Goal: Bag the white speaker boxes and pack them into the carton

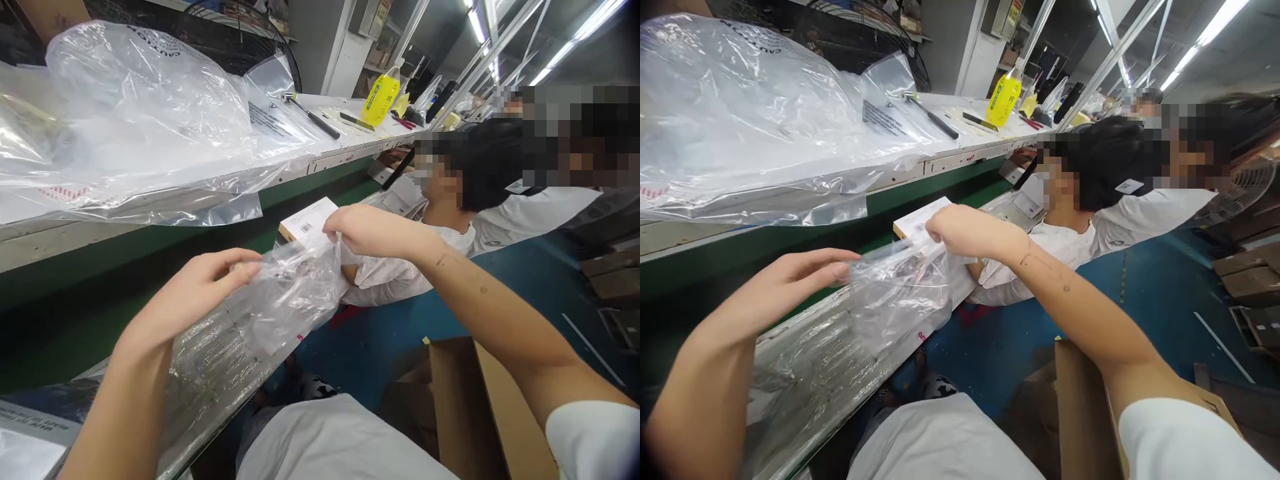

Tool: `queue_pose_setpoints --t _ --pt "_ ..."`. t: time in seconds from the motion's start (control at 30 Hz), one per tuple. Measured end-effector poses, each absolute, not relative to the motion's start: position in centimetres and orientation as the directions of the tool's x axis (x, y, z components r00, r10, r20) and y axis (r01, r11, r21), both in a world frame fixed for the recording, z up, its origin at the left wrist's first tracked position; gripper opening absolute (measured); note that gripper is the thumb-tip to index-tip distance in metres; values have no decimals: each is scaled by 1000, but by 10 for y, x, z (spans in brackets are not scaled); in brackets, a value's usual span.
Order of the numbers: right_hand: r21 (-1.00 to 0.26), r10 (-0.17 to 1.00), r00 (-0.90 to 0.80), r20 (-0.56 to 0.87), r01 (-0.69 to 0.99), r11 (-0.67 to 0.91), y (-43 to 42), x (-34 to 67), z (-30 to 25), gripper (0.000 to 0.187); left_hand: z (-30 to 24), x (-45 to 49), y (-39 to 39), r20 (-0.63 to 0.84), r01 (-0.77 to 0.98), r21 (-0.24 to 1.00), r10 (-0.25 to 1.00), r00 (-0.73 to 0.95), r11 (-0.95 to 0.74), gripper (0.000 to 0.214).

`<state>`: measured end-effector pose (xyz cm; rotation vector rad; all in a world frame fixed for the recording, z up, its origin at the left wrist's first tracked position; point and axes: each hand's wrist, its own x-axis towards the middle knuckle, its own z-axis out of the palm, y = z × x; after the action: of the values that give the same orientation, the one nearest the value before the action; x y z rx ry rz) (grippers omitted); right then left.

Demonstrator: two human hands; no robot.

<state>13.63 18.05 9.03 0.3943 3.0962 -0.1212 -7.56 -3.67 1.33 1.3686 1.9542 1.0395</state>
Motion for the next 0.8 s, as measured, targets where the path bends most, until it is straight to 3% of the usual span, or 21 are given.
queue_pose_setpoints --t 0.07,0.17,0.23,0.3,0.4,0.53,0.63,0.73,0.8 --pt "-117 149 -988 -30 151 982 169 131 99 26 7 -73 -39 124 655 729 902 -413 200 47" --pt "-240 8 -998 65 -8 971 160 137 108 32 -2 -69 -32 267 774 596 857 -441 213 36" --pt "-302 -12 -996 85 -37 953 165 146 110 33 0 -70 -26 365 811 574 851 -378 114 29" --pt "-362 43 -999 17 34 932 178 156 109 34 7 -73 -21 439 799 600 852 -285 -42 24" --pt "-483 109 -984 -143 165 860 204 170 105 30 20 -81 -14 358 656 737 917 -178 -161 27" --pt "-560 182 -977 -109 211 801 228 187 96 32 27 -83 3 196 505 854 977 -89 -126 24" --pt "-561 160 -977 -141 212 800 232 197 81 26 25 -68 18 283 335 908 958 -48 -252 21" --pt "-660 109 -973 -202 217 719 235 203 58 23 11 -41 33 329 -18 941 929 -170 -337 27" --pt "-790 116 -976 -183 217 573 242 207 40 26 -6 -23 44 222 -251 917 919 -326 -310 31"
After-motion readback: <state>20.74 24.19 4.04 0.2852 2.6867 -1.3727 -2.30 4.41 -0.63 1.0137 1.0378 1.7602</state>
